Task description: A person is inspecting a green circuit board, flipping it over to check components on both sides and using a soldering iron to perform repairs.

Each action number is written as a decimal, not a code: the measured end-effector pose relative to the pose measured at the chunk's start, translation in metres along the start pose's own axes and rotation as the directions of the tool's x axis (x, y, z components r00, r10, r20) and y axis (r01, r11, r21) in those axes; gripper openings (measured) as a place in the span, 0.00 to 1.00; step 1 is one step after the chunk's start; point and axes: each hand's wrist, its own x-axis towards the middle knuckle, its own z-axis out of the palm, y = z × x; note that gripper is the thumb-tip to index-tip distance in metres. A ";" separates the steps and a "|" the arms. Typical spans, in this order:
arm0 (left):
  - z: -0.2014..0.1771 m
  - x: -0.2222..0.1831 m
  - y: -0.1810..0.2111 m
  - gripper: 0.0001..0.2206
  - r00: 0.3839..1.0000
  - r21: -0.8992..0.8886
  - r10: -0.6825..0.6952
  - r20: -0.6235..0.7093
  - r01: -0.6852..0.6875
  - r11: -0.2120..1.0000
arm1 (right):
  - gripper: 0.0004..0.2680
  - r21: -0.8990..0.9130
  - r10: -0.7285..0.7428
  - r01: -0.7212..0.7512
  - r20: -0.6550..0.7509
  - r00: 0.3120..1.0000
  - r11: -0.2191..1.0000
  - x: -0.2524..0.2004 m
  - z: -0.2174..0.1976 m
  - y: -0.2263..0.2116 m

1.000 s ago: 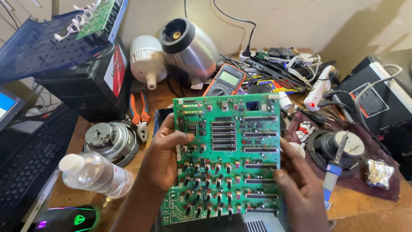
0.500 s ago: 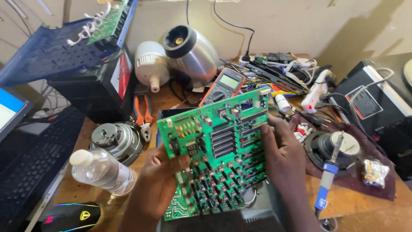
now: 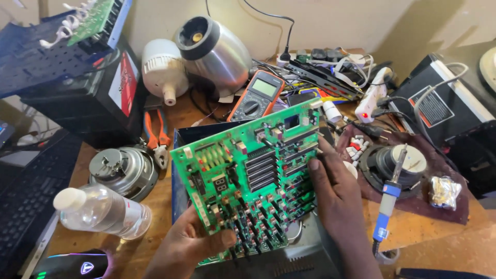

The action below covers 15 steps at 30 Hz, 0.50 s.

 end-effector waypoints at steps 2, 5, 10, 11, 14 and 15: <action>0.000 0.000 -0.003 0.35 0.986 -0.077 0.057 0.154 -0.045 0.996 | 0.30 0.123 0.155 -0.155 0.011 0.988 0.980 -0.008 0.000 -0.028; 0.003 0.000 -0.001 0.34 0.976 -0.135 0.057 0.210 -0.029 0.990 | 0.34 0.286 0.158 -0.174 0.080 0.984 0.942 -0.010 -0.001 -0.028; 0.005 -0.001 0.001 0.35 0.991 -0.136 -0.010 0.134 0.028 0.990 | 0.31 0.239 -0.040 0.011 0.115 0.993 0.971 -0.008 -0.005 -0.008; 0.004 0.000 0.000 0.34 0.986 -0.119 0.022 0.167 -0.002 0.993 | 0.32 0.276 -0.026 -0.009 0.125 0.992 0.961 -0.009 -0.005 -0.011; -0.001 0.002 -0.006 0.33 0.969 -0.091 0.087 0.230 -0.067 0.994 | 0.33 0.331 -0.018 -0.034 0.154 0.988 0.943 -0.012 -0.006 -0.007; -0.003 0.005 -0.007 0.32 0.957 -0.078 0.127 0.262 -0.110 0.991 | 0.34 0.352 -0.031 -0.031 0.168 0.985 0.935 -0.011 -0.006 -0.003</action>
